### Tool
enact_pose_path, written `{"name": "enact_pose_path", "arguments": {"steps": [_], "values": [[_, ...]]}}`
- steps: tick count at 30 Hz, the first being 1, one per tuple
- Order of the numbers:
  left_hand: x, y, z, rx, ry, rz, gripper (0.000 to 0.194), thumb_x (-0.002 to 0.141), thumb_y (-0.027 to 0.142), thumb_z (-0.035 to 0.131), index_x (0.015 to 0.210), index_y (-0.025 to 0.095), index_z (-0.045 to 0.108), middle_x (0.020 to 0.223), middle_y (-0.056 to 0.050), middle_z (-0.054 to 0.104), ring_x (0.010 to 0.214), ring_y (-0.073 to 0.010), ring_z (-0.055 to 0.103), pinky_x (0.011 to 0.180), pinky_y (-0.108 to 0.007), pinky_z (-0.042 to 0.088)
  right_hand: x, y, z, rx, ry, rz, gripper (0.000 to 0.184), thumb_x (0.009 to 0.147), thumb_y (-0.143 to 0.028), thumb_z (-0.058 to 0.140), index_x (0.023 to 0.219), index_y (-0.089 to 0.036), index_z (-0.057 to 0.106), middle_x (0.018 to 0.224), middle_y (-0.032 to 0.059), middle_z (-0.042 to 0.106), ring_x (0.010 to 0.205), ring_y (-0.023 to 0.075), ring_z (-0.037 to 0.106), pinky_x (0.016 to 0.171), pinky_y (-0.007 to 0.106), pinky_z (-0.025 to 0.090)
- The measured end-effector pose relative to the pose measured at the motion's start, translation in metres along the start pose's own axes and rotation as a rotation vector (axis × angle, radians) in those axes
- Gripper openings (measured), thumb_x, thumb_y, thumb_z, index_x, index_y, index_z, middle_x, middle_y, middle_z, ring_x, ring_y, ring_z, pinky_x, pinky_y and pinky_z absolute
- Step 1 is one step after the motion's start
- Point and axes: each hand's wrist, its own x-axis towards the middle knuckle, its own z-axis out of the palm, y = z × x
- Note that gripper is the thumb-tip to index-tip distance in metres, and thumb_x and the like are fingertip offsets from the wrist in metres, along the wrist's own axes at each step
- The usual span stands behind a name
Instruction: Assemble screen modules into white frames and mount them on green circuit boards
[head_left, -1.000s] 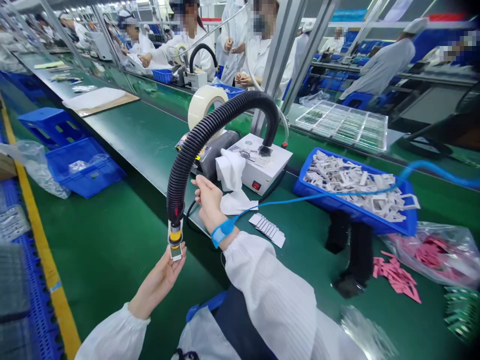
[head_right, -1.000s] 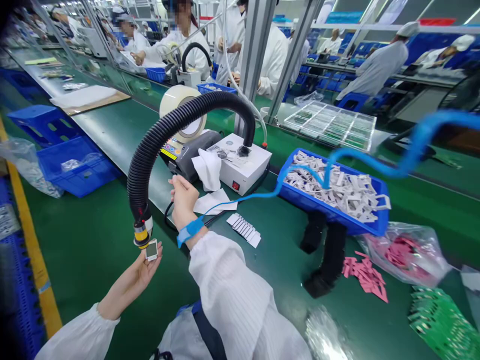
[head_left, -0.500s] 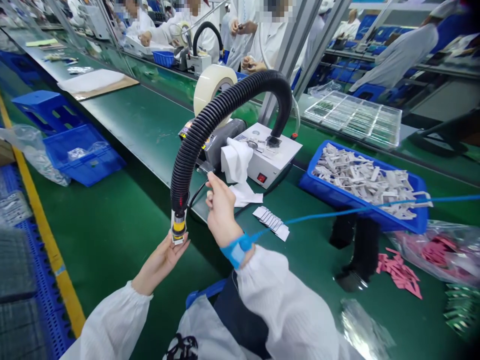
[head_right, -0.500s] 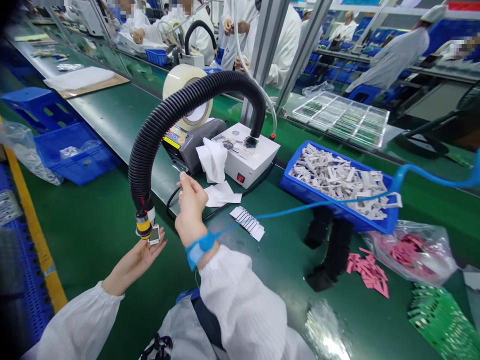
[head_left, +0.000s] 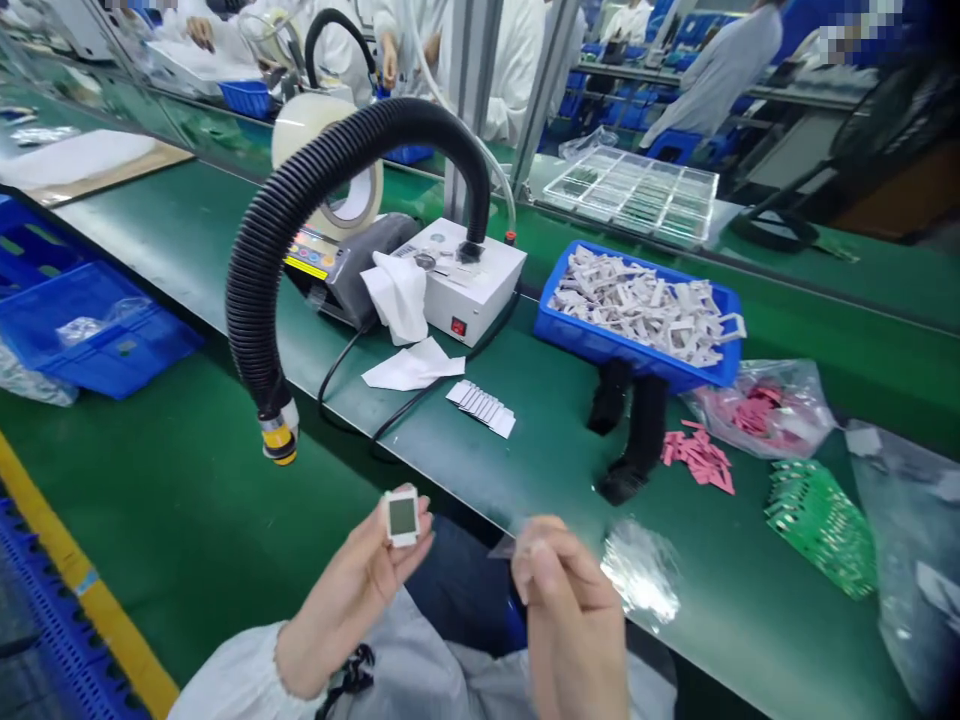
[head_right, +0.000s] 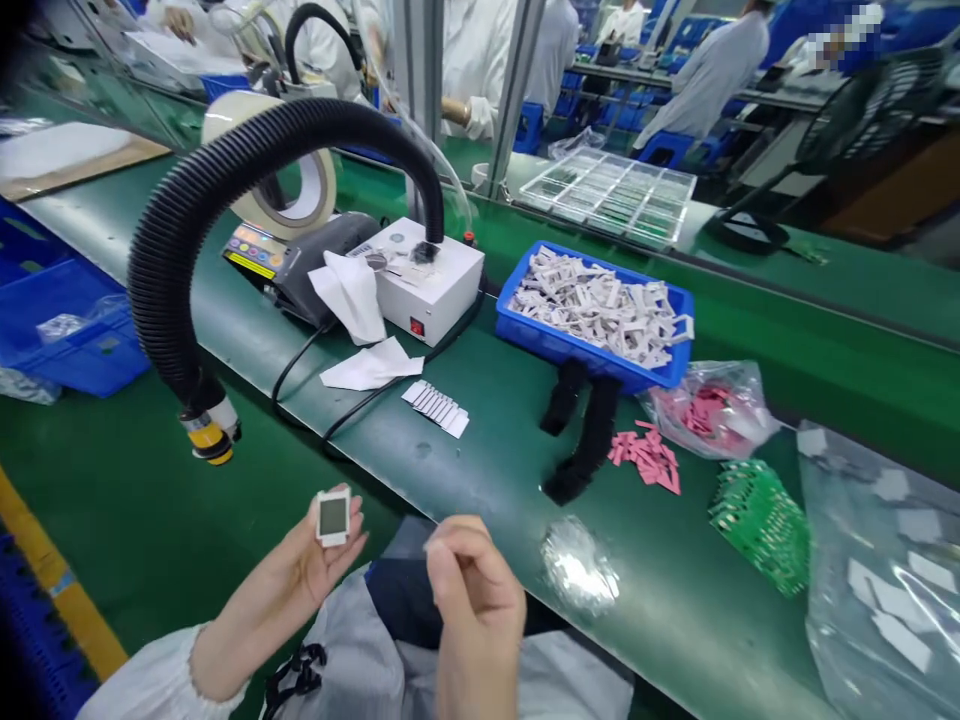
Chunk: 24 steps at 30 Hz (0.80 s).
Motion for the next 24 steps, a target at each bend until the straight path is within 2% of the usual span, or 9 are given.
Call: {"name": "enact_pose_path", "arguments": {"steps": [2,4,7,10,15,19,24], "values": [[-0.014,-0.023,0.023,-0.015,-0.092,-0.119,0.021,0.091,0.009,0.044,0.093,0.012,0.065,0.087,-0.009,0.075,0.074,-0.016,0.072,0.074,-0.029,0.059,-0.002,-0.003,-0.022,-0.086,-0.002,-0.148,0.019,0.077,-0.03,0.065,0.064,-0.018,0.059,0.068,-0.0005,0.049,0.063,0.0049,0.049,0.055,0.014,0.04],[-0.026,-0.043,0.045,-0.03,-0.161,-0.219,0.02,0.091,0.012,0.047,0.092,0.012,0.067,0.089,-0.009,0.075,0.078,-0.0159,0.072,0.077,-0.028,0.058,-0.004,-0.008,-0.042,-0.143,0.019,-0.214,0.011,0.078,-0.026,0.065,0.069,-0.02,0.062,0.073,0.0,0.054,0.068,0.0059,0.052,0.06,0.016,0.043],[-0.04,-0.067,0.071,-0.036,-0.254,-0.331,0.018,0.09,0.017,0.051,0.092,0.015,0.068,0.091,-0.008,0.075,0.08,-0.0143,0.071,0.079,-0.026,0.057,-0.008,-0.015,-0.068,-0.153,0.151,-0.219,0.012,0.075,-0.028,0.067,0.068,-0.02,0.062,0.077,0.0008,0.056,0.073,0.0077,0.054,0.065,0.018,0.044],[-0.049,-0.085,0.089,-0.022,-0.32,-0.378,0.016,0.087,0.021,0.056,0.093,0.014,0.069,0.094,-0.008,0.075,0.084,-0.0141,0.07,0.083,-0.026,0.055,-0.013,-0.024,-0.089,-0.118,0.285,-0.187,0.019,0.071,-0.033,0.071,0.063,-0.018,0.061,0.079,0.0019,0.055,0.076,0.0097,0.054,0.069,0.021,0.044],[-0.055,-0.11,0.104,0.04,-0.32,-0.388,0.017,0.086,0.027,0.059,0.091,0.015,0.07,0.096,-0.006,0.074,0.088,-0.0137,0.069,0.088,-0.026,0.052,-0.019,-0.038,-0.114,-0.074,0.326,-0.128,0.021,0.067,-0.034,0.074,0.062,-0.019,0.062,0.083,0.0025,0.054,0.077,0.0106,0.053,0.072,0.024,0.045],[-0.056,-0.121,0.107,0.099,-0.372,-0.388,0.019,0.085,0.029,0.059,0.093,0.016,0.071,0.099,-0.005,0.073,0.091,-0.0129,0.068,0.091,-0.026,0.05,-0.02,-0.046,-0.125,-0.06,0.205,-0.037,0.022,0.066,-0.035,0.074,0.06,-0.018,0.061,0.086,0.003,0.053,0.078,0.0113,0.054,0.07,0.024,0.048],[-0.056,-0.128,0.106,0.16,-0.426,-0.369,0.022,0.087,0.031,0.057,0.099,0.018,0.07,0.105,-0.004,0.072,0.094,-0.0109,0.066,0.089,-0.022,0.049,-0.02,-0.046,-0.128,-0.083,0.089,0.045,0.016,0.069,-0.032,0.072,0.062,-0.02,0.065,0.092,0.0034,0.054,0.083,0.0121,0.057,0.071,0.024,0.049]]}}
